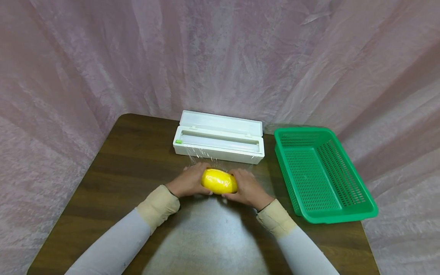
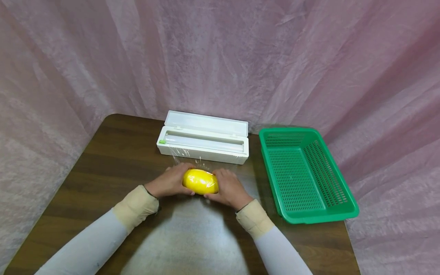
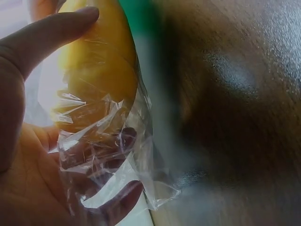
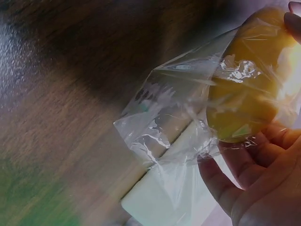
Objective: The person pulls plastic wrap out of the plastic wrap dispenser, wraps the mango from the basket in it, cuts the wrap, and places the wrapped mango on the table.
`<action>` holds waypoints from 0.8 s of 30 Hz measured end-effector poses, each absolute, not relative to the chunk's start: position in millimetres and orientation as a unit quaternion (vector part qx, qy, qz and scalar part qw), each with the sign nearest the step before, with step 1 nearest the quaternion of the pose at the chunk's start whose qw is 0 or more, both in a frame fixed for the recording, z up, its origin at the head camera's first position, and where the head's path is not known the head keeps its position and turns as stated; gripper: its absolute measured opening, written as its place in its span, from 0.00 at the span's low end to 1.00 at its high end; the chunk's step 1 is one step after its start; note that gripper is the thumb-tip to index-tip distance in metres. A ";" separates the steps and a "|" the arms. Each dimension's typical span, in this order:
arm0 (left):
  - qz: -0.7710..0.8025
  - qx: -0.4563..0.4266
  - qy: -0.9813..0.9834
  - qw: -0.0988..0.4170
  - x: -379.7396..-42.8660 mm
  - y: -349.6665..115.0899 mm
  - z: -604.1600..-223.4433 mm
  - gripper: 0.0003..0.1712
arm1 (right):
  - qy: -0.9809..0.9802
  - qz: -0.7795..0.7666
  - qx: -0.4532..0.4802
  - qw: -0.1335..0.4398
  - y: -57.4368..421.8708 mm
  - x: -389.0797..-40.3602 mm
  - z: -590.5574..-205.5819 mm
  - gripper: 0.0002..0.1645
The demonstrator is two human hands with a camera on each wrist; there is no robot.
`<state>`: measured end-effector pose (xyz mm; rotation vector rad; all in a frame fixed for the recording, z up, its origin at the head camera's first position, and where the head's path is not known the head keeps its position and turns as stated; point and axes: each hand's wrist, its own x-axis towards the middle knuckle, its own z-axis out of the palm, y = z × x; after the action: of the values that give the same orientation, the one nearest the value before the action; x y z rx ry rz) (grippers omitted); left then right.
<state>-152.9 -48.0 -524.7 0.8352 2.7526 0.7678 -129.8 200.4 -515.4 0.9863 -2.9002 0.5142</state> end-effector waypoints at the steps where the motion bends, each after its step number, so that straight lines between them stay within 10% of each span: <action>1: 0.258 0.276 0.922 0.083 -153.4 -47.9 -525.0 0.50 | -0.933 0.167 0.318 0.017 200.5 -130.3 -515.8 0.44; 24: 0.254 0.256 0.929 0.081 -159.0 -47.3 -527.3 0.47 | -0.936 0.171 0.308 0.030 204.6 -141.0 -521.9 0.42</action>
<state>-159.0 -47.3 -527.3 0.7659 2.7768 0.7603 -141.0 204.6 -521.9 0.9492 -2.8850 0.5259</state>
